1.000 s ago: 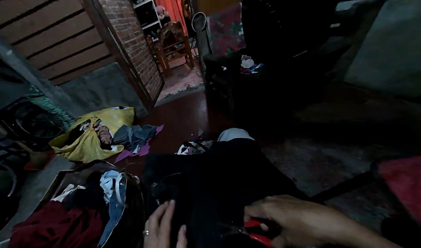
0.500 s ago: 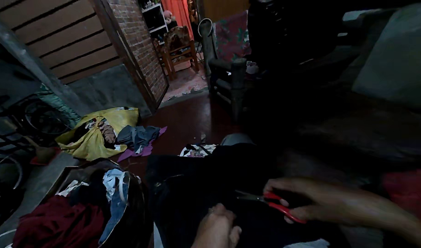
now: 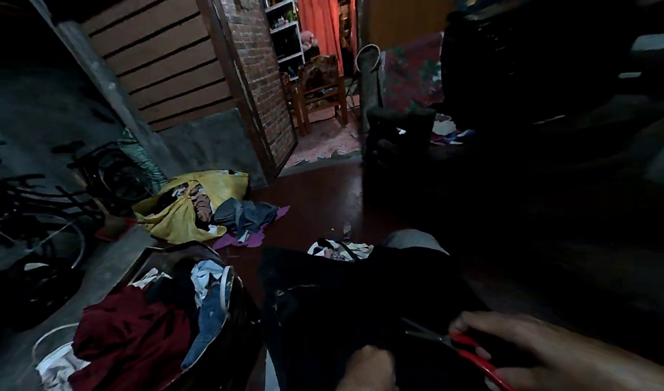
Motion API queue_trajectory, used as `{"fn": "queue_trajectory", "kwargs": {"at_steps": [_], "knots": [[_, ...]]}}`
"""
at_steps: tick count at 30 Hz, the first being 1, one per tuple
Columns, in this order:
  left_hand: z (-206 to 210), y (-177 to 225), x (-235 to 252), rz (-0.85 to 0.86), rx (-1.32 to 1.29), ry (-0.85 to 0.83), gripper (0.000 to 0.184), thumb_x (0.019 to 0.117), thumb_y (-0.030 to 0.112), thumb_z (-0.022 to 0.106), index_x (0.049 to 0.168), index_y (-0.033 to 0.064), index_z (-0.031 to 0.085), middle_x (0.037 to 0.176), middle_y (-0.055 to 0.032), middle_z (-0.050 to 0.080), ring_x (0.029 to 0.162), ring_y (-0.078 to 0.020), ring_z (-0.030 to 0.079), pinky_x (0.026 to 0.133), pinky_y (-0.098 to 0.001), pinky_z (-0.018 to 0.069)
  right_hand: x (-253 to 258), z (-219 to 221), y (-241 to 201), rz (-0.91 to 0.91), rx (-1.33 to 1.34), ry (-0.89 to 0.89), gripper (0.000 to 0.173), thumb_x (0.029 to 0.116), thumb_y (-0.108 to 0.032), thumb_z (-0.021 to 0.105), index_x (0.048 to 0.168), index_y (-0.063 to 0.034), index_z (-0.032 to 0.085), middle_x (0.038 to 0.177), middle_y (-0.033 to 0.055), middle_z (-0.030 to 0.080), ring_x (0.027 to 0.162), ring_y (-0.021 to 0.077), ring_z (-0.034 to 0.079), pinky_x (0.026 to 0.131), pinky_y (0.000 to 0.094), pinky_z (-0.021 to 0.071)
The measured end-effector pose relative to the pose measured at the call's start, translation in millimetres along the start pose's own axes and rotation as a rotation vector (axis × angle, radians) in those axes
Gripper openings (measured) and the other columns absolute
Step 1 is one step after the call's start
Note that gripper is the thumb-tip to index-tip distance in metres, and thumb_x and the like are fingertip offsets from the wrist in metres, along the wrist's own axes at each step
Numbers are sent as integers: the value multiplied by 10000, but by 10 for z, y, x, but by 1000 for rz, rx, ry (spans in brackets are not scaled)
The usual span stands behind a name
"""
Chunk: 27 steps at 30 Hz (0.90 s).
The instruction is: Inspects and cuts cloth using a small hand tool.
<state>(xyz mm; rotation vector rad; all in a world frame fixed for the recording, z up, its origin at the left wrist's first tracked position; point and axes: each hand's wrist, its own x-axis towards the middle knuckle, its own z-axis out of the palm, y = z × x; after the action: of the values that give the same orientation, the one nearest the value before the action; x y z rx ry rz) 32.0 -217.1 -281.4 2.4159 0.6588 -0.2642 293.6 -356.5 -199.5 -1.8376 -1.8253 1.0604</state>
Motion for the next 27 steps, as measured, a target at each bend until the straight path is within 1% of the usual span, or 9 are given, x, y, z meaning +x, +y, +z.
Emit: {"fn": "queue_trajectory", "kwargs": {"at_steps": [3,6,8,10,14,17,20,23,27], "knots": [[17,-78,22,65,-9,48,162,929,174,643,962,30,710,923,-153,708,886,-312,702,765,-537,583,20,7,26,-17,-9,-11,441,892,-221,796,1298,-183,628,1023,71,706,896,238,690,810,511,582],[-26,-237,43,129,-196,97,135,850,159,716,926,50,694,795,-90,680,744,-226,670,666,-462,563,38,31,97,-56,-8,19,455,881,-238,807,1298,-193,632,1018,68,698,879,234,681,788,508,582],[-108,-319,21,130,-474,54,207,840,112,739,1032,54,691,839,-67,682,725,-175,658,652,-388,570,41,44,108,-60,16,20,461,885,-233,803,1309,-188,625,1015,76,696,870,241,678,777,507,579],[-282,-332,-67,101,-848,4,186,931,81,661,1110,31,677,857,-69,684,663,-154,663,590,-331,590,50,45,126,-52,34,6,466,890,-238,801,1317,-199,617,1011,70,698,854,229,682,764,491,588],[-786,-360,-309,-12,-1470,121,194,924,16,518,1074,22,642,781,-41,645,613,-92,610,534,-222,519,87,33,138,-57,24,2,469,881,-228,810,1312,-192,627,1003,79,703,856,240,683,770,507,579],[-1110,-534,-481,8,-1712,279,204,1003,73,454,1051,29,647,769,-52,623,622,-117,594,558,-242,516,101,64,138,-61,56,8,467,882,-215,809,1311,-194,625,987,67,702,833,221,682,738,475,584],[-1240,-746,-618,-12,-1778,431,243,1052,180,439,1011,41,634,638,-7,522,475,-65,479,416,-189,411,102,104,165,-73,62,2,477,891,-217,801,1328,-183,611,1017,75,695,861,226,678,755,480,581],[-1142,-976,-657,-169,-1558,729,185,1043,186,520,1064,54,647,607,17,457,425,-50,392,372,-186,343,117,99,132,-60,5,-9,474,892,-251,804,1323,-201,614,1027,68,699,881,232,681,774,502,577],[-844,-1113,-593,-396,-1378,972,396,979,201,692,1320,51,556,867,-84,597,493,-95,452,422,-232,402,125,137,111,-61,27,-16,459,896,-233,803,1313,-175,621,1024,93,702,895,252,686,790,521,579]]}}
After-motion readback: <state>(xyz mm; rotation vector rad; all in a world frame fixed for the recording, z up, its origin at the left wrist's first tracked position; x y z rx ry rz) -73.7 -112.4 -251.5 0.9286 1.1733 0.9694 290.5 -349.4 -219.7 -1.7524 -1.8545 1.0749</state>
